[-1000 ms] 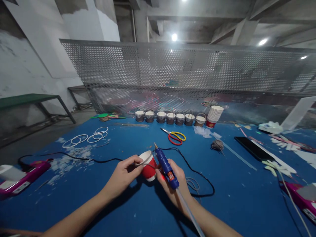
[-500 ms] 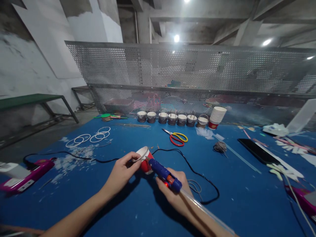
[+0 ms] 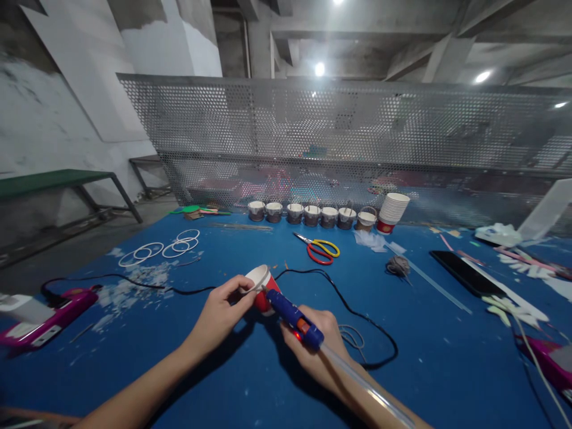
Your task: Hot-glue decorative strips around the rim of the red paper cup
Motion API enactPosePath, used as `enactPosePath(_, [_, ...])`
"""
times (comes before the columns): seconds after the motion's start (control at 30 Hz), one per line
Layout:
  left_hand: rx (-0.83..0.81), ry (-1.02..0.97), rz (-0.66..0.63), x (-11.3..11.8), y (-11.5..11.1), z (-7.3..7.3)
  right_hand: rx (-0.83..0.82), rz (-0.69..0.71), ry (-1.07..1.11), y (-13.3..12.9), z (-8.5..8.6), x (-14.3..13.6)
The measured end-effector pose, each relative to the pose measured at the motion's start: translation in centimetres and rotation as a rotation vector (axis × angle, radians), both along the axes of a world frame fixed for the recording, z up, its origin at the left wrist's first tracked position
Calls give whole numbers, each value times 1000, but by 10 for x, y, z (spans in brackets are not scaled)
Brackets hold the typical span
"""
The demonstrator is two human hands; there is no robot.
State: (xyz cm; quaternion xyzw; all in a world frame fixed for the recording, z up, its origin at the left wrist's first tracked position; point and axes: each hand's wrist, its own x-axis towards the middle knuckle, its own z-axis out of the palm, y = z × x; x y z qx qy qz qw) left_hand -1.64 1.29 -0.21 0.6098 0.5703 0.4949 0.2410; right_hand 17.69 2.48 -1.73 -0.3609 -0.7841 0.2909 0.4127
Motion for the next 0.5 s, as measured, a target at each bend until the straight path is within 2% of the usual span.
enactPosePath(0.17, [15,15,-13,-2,1,-4,-52,-15,16,1,2,1])
enactPosePath(0.4, [3,12,-21,-3,2,-5,45,26,-48,-2,-5,1])
enactPosePath(0.5, [-16,-2,-27,-3,2,-4,35,10,-53,0,-4,2])
